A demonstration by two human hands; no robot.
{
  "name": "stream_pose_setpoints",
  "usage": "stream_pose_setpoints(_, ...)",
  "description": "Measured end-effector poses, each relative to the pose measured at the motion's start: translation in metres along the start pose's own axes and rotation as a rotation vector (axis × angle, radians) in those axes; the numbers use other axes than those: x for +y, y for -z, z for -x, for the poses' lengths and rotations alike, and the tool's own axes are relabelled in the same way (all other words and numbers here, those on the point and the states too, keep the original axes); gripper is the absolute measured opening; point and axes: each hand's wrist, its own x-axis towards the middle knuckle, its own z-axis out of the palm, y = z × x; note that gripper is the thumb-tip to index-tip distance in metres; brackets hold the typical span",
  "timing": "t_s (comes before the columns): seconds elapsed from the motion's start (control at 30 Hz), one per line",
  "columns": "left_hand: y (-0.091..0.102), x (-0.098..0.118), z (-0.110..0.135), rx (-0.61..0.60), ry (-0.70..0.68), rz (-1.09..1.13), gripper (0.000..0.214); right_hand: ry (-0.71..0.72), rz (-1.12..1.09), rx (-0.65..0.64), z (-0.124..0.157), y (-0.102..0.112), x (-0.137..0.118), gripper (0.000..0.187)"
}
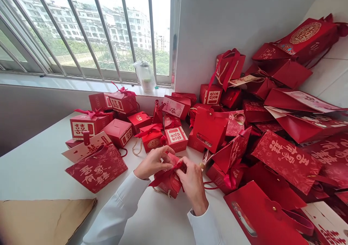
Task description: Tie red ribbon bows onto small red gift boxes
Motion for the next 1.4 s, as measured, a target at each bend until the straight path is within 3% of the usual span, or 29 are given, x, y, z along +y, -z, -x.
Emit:
stream_pose_setpoints(0.5, -0.001, -0.011, -0.005, -0.025, 0.023, 0.175, 0.032, 0.028, -0.092, -0.046, -0.002, 0.002, 0.001, 0.008)
stream_pose_setpoints(0.63, 0.001, -0.014, -0.006, -0.049, 0.052, 0.212, 0.034, -0.014, -0.215, -0.105, 0.0, 0.009, 0.001, 0.028)
stream_pose_setpoints(0.73, 0.002, -0.011, -0.006, -0.047, 0.04, 0.175, 0.033, -0.006, -0.245, -0.119, 0.0, 0.014, 0.001, 0.027)
stream_pose_setpoints(0.93, 0.002, -0.008, -0.005, -0.055, 0.031, 0.135, 0.033, -0.032, -0.221, 0.019, -0.001, 0.012, -0.004, 0.031)
stream_pose_setpoints(1.1, 0.004, -0.007, -0.003, -0.042, 0.022, 0.114, 0.034, -0.035, -0.14, 0.098, -0.003, 0.006, -0.007, 0.02)
stream_pose_setpoints(1.2, 0.006, -0.009, -0.003, -0.04, 0.02, 0.119, 0.034, -0.05, -0.161, 0.125, -0.002, 0.005, -0.005, 0.015)
stream_pose_setpoints(1.4, 0.012, -0.019, -0.006, -0.055, 0.012, 0.171, 0.034, -0.076, -0.219, 0.13, 0.001, 0.003, 0.002, 0.022)
